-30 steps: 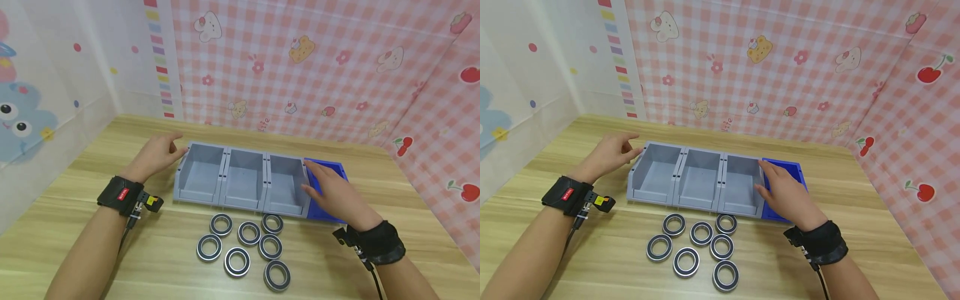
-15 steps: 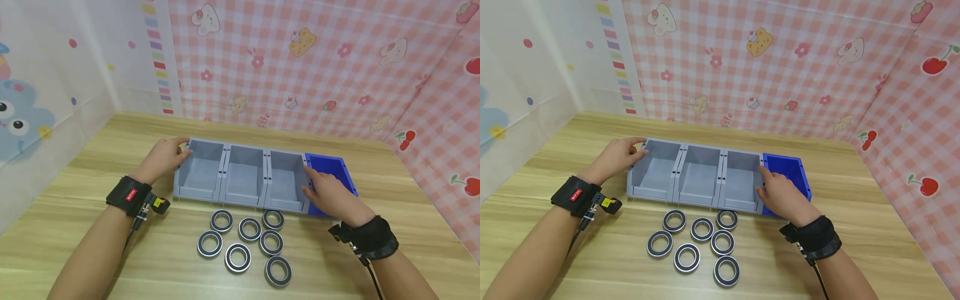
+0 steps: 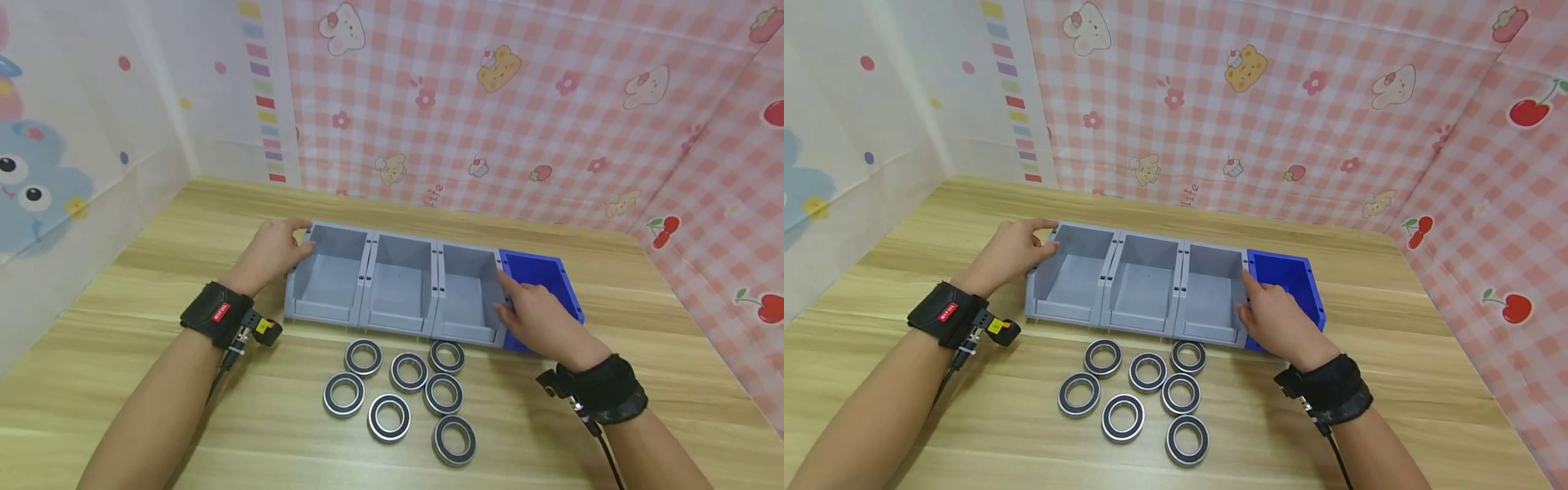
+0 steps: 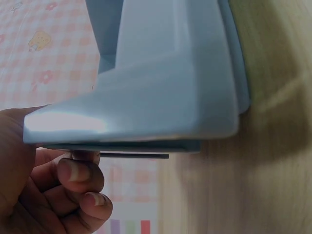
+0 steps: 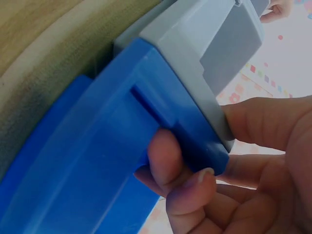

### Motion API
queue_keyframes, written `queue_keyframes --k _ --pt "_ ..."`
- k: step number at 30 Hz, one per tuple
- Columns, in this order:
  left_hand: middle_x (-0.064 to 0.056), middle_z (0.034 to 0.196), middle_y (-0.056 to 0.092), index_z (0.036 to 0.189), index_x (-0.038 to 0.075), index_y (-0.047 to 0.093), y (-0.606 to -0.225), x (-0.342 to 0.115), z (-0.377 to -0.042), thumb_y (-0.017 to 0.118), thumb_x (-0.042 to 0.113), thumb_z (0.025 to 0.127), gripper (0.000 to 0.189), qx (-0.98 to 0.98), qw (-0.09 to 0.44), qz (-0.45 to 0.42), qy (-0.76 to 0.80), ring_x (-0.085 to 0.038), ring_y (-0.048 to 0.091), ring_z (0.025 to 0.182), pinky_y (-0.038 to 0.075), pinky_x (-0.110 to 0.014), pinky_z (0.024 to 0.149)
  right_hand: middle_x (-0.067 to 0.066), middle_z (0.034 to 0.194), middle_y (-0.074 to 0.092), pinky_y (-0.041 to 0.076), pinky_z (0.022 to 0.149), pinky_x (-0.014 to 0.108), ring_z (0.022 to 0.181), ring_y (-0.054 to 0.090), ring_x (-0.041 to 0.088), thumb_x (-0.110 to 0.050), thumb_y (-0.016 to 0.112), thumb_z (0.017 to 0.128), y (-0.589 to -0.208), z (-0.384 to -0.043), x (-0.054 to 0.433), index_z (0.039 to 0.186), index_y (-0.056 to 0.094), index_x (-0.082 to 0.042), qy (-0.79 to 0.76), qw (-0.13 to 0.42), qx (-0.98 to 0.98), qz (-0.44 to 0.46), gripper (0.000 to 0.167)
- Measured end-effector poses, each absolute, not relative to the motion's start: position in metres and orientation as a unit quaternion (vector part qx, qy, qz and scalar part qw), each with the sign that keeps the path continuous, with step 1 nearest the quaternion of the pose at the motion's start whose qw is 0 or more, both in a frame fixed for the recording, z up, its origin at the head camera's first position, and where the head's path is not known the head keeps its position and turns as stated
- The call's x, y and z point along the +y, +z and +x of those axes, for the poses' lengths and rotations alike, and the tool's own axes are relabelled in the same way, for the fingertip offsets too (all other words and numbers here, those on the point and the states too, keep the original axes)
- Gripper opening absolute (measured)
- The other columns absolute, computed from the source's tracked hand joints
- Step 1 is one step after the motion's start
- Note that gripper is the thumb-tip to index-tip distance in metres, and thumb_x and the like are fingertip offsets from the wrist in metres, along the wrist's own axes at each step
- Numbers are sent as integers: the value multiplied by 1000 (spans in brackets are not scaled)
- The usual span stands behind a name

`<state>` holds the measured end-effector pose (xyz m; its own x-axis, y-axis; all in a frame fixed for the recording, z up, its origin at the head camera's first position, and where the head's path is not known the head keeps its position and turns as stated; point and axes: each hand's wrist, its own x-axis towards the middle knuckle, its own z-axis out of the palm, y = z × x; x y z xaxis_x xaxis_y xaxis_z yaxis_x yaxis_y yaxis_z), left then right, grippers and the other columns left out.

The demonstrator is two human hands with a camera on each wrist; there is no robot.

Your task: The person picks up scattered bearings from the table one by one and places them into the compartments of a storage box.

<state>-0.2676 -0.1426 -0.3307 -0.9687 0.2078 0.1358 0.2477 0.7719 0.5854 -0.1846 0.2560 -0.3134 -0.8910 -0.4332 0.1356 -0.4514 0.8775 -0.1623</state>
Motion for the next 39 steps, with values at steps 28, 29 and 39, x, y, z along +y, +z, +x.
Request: queue_keyframes --k 28,29,39 --pt "-3 53 48 136 -3 45 -321 -157 -265 58 16 93 48 -941 -8 -93 -325 -13 45 44 37 -28 43 2 62 45 40 51 30 53 46 14 -6 58 91 -317 -204 243 137 39 14 97 55 -965 238 54" --pt "-3 53 48 136 -3 45 -321 -158 -265 58 16 93 48 -941 -9 -93 -325 -13 46 44 37 -28 43 2 62 45 40 52 30 52 46 14 -7 58 91 -316 -205 241 137 39 14 95 54 -965 237 54" --pt "-4 54 47 136 -2 45 -318 -168 -267 59 16 93 49 -941 -18 -78 -329 -16 49 44 42 -30 45 3 61 43 39 49 29 50 46 14 -8 56 93 -312 -207 226 141 35 11 97 19 -974 203 56"
